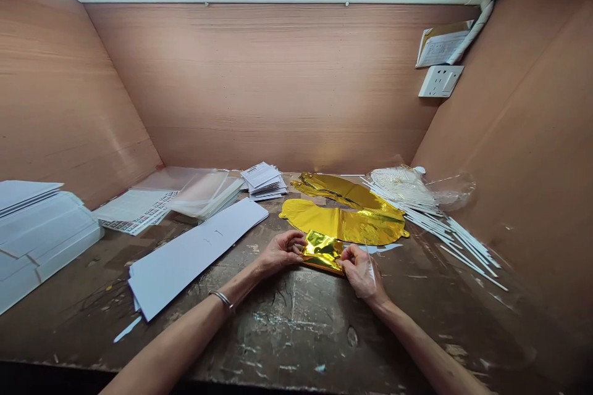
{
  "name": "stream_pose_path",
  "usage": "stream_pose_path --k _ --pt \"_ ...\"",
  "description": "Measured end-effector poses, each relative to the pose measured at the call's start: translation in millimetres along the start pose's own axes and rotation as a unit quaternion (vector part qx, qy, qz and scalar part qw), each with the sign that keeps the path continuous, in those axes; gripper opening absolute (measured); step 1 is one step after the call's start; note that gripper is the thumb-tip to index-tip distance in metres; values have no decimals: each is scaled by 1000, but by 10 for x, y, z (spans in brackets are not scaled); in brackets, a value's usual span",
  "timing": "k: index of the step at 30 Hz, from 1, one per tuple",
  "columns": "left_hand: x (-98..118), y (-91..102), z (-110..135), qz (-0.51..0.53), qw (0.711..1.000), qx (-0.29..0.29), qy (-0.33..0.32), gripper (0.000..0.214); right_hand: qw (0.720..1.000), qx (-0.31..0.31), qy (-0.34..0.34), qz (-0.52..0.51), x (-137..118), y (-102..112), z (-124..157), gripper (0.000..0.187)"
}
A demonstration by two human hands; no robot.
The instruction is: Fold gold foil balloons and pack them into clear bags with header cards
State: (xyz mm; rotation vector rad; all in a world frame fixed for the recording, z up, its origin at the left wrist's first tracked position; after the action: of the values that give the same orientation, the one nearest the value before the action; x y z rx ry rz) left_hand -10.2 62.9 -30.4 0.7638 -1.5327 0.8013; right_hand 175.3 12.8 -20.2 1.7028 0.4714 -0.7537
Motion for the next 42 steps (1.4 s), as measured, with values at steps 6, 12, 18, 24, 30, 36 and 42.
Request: stream_pose_path --k 6,12,18,24,30,36,42 --pt "-33 1 -282 -345 929 92 95 22 999 -3 21 48 -92 14 144 13" --pt "21 -16 -427 -429 889 125 103 12 983 -5 144 114 -212 10 296 17" --pt "-27 -49 -387 -417 892 92 149 10 943 -18 256 210 -246 0 429 19" --pt "-25 -95 -396 -412 892 68 171 14 881 86 347 311 -398 -16 497 20" --pt "52 -110 -382 -463 873 62 140 12 879 27 381 285 -399 -57 496 25" --pt "342 -428 16 -585 804 91 -62 22 909 -5 354 221 -350 -49 489 20" --pt "226 -896 450 -653 700 -140 -252 35 925 -26 329 188 -321 -35 485 26"
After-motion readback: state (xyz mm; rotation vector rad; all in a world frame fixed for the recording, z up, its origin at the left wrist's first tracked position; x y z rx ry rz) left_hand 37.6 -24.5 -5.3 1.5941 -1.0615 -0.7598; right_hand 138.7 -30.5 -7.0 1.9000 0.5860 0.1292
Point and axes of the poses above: each hand's wrist, its own z-axis away from the middle knuckle, its own y-axis out of the back of the hand, x = y × z, the point moved 7 cm from there along -z, towards the middle knuckle, and after that the axes turned 6 degrees about -y, right-handed, at the moved point
